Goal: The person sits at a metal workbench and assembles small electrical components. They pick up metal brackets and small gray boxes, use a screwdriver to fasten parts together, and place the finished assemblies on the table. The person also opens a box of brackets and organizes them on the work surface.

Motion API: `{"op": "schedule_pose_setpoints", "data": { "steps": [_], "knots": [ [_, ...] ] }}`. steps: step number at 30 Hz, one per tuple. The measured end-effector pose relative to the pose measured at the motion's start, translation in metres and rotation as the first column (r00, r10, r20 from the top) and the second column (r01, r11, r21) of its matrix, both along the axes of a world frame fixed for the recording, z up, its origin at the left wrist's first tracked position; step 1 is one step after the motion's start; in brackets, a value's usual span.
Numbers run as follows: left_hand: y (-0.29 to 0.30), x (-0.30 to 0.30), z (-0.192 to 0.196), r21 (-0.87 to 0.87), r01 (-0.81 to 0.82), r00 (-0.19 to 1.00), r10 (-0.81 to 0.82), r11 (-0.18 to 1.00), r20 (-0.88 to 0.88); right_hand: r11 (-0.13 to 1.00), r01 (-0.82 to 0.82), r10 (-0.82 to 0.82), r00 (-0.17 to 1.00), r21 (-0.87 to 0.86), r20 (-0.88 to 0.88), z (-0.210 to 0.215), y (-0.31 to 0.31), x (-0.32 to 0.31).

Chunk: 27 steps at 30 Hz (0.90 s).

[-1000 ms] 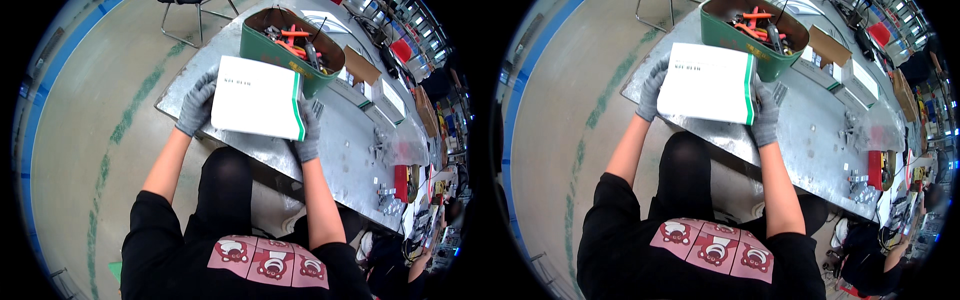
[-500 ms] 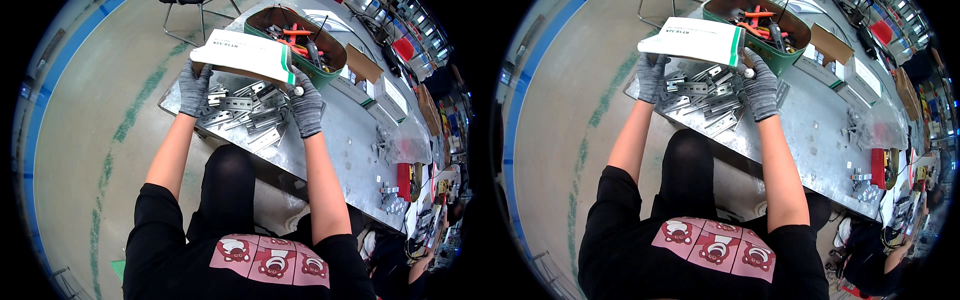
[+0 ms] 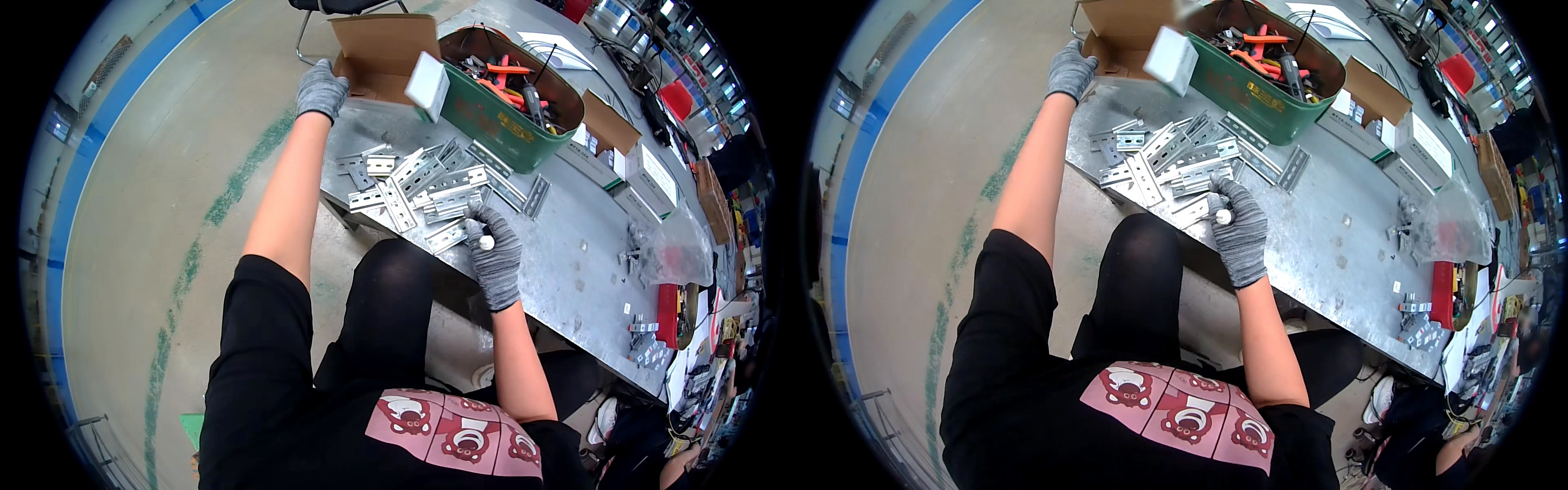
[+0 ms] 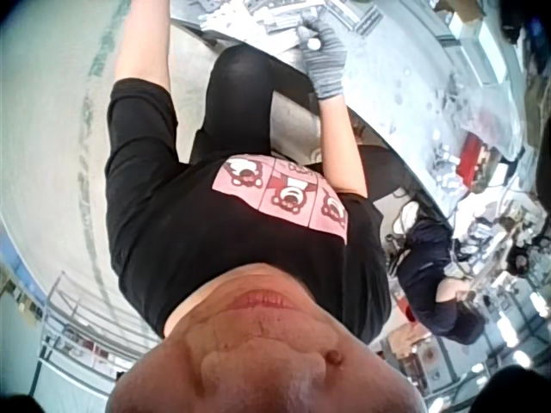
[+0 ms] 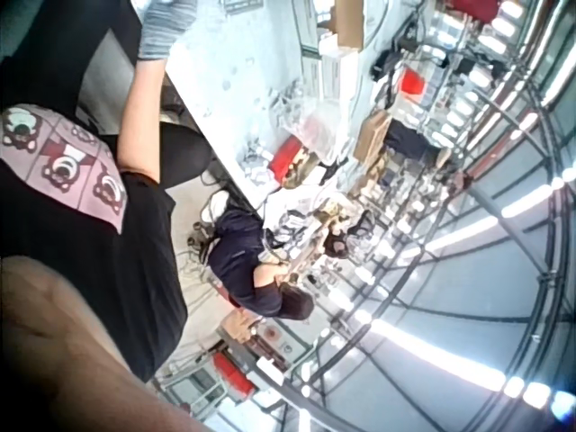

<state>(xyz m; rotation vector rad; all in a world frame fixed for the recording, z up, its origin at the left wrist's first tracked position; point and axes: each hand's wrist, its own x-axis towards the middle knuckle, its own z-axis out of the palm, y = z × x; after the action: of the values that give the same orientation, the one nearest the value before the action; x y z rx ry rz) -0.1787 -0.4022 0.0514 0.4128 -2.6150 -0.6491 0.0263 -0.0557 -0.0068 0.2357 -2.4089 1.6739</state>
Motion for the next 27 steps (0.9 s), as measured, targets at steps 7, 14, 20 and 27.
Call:
{"op": "schedule_pose_setpoints", "data": {
  "steps": [7,14,20,27],
  "knots": [
    [0.014,-0.003,-0.005,-0.052,0.053,0.968,-0.038,0.997,0.248,0.997,0.075,-0.076,0.996,-0.03,-0.037,-0.024,0.021,0.016],
    [0.01,0.054,0.0,0.041,0.114,0.984,-0.107,0.993,-0.141,0.928,0.156,-0.067,0.963,-0.337,0.263,-0.01,0.033,0.019],
    [0.068,0.158,-0.003,-0.184,0.736,0.674,-0.73,0.651,0.116,0.912,0.098,0.072,0.918,-0.399,0.39,0.011,0.065,0.026],
    [0.098,0.172,-0.021,-0.35,0.828,0.56,-0.656,0.437,0.506,0.976,-0.002,0.097,0.9,-0.217,0.425,0.012,0.13,0.041]
  ]
}}
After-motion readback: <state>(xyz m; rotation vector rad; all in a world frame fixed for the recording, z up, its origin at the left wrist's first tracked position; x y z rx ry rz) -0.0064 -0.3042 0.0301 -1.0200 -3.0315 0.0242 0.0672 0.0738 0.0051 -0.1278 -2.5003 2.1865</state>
